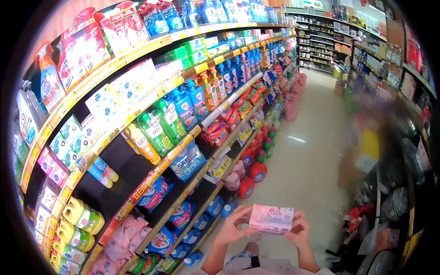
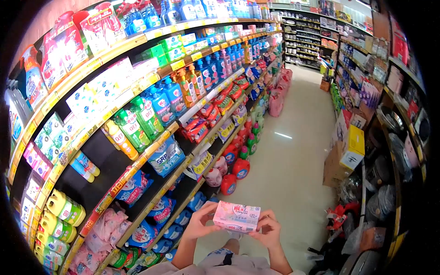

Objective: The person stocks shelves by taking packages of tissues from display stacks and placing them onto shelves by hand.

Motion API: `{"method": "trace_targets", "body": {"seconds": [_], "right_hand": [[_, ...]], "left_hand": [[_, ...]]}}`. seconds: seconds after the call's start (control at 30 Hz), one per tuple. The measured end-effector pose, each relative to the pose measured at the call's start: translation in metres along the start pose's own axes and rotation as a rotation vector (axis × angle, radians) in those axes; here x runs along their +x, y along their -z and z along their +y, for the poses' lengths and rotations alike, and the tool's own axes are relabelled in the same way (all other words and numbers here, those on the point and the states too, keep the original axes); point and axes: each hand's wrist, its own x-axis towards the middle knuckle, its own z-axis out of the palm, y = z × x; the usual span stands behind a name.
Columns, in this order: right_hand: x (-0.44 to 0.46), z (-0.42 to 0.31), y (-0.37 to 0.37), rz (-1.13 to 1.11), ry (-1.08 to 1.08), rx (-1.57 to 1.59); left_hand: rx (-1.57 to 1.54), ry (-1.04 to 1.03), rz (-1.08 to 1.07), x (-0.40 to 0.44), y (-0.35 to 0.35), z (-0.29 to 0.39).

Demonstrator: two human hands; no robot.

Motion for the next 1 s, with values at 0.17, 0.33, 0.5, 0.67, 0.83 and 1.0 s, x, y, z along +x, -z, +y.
{"method": "trace_targets", "body": {"seconds": [0.17,0.33,0.5,0.67,0.83,1.0], "right_hand": [[0.106,0.037,-0.014,-0.189,0.090,-0.039],[0.230,0.049,-0.046,-0.418,0.162,0.007],[0.321,0.079,-0.075,-0.575,0.187,-0.064],[0.390,0.108,-0.116,-0.679,0.356,-0.008],[0.453,0.117,-0.172,-0.596,0.474,0.118],[0.521,0.115,-0.233,-0.537,0.442,0.334]], "left_hand": [[0.061,-0.195,0.062,0.074,0.055,0.009],[0.219,-0.309,0.183,0.141,0.117,0.022],[0.300,-0.409,0.284,0.182,0.166,0.045],[0.532,-0.489,0.471,0.199,0.200,0.069],[0.608,-0.511,0.674,0.234,0.221,0.109],[0.762,-0.592,0.818,0.289,0.245,0.157]]}}
